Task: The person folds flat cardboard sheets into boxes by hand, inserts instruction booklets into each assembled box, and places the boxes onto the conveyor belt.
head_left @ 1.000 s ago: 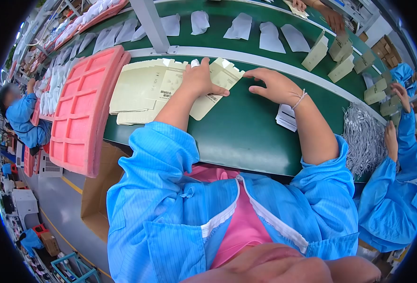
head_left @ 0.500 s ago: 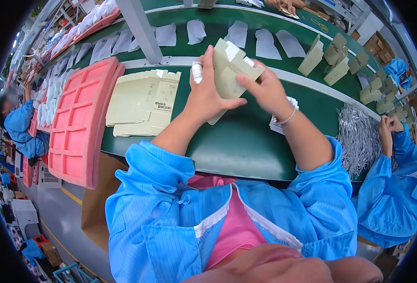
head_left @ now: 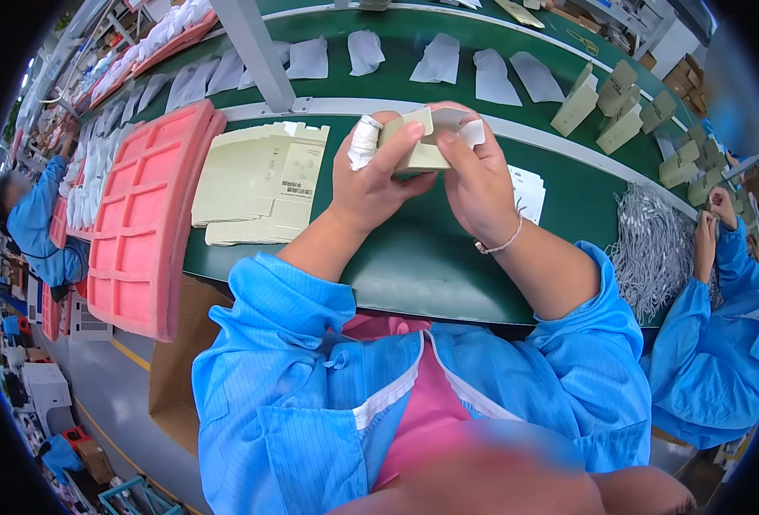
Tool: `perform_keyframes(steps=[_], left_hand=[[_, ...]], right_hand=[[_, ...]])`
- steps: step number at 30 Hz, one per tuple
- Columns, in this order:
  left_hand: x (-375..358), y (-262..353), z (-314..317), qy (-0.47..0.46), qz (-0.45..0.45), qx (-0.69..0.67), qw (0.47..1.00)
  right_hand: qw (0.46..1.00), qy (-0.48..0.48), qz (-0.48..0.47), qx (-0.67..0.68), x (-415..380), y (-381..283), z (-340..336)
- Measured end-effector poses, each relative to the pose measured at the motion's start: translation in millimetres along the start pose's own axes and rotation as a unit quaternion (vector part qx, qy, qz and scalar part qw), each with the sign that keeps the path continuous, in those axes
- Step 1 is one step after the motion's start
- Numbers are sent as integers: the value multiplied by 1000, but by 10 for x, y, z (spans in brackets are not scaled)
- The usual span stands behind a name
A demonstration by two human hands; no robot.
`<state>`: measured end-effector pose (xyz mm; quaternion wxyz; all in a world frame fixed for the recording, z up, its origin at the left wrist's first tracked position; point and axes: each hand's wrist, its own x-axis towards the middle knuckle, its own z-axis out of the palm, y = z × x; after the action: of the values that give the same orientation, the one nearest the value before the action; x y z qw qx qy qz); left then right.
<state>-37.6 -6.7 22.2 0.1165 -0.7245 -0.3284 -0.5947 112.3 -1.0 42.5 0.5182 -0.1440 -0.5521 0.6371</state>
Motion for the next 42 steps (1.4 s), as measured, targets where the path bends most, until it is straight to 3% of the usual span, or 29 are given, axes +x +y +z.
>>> perform_keyframes(steps=[1, 5, 8, 9, 11, 13, 16, 19, 21, 23, 26, 27, 29, 30, 31, 32, 33, 35, 36, 39, 42], left_hand=[[3, -18, -8, -11, 38, -11, 999], [-37, -69, 21, 15, 25, -64, 998], [-87, -52, -12, -3, 4, -46, 999], [-97, -34, 16, -14, -3, -45, 999], [-140, 40, 13, -8, -46, -32, 998], [-148, -1, 39, -6, 16, -29, 999], [-102, 26, 0, -68, 26, -30, 997], [-87, 35, 12, -70, 57, -41, 995], [-95, 19, 22, -71, 69, -43, 994], [-121, -20, 32, -71, 5, -80, 994], [-61, 31, 101, -36, -71, -104, 991], [-19, 69, 116, -3, -115, -105, 988], [28, 100, 92, 30, -156, -105, 982], [33, 109, 46, 24, -336, -353, 873], [38, 114, -3, 15, -480, -563, 672], [40, 118, -39, 5, -574, -714, 401], [37, 111, -48, 6, -572, -713, 404], [11, 70, -11, -26, -545, -657, 520], [2, 51, -14, -40, -530, -623, 574], [23, -1, -35, -38, -547, -589, 594], [32, -1, -37, -50, -550, -567, 611]], right_hand=[[1000, 0, 1, 0, 7, -38, 6], [985, -90, 18, 145, 82, -190, 15], [989, -119, -11, -83, 85, -169, -94], [990, -99, -16, -97, 99, -190, -146], [947, -174, -151, -225, 137, -219, -211], [948, -150, -135, -246, 86, -249, -235], [958, -119, -91, -243, -17, -299, -216], [974, -75, -33, -211, -77, -302, -193], [956, -82, -82, -268, -80, -304, -198], [945, -85, -107, -297, -97, -320, -183], [864, -57, -223, -448, -170, -394, -128], [863, -56, -222, -450, -173, -405, -151], [788, -58, -368, -490, -158, -391, -253], [741, -57, -439, -505, -169, -379, -282], [740, -57, -442, -504, -211, -365, -282], [734, -105, -396, -541, -289, -348, -267], [724, -152, -348, -575, -368, -342, -251], [710, -199, -302, -604, -480, -424, -272], [708, -167, -216, -652, -567, -513, -299], [695, -109, 16, -711, -823, -595, -615], [696, -130, 85, -701, -979, -461, -1049]])
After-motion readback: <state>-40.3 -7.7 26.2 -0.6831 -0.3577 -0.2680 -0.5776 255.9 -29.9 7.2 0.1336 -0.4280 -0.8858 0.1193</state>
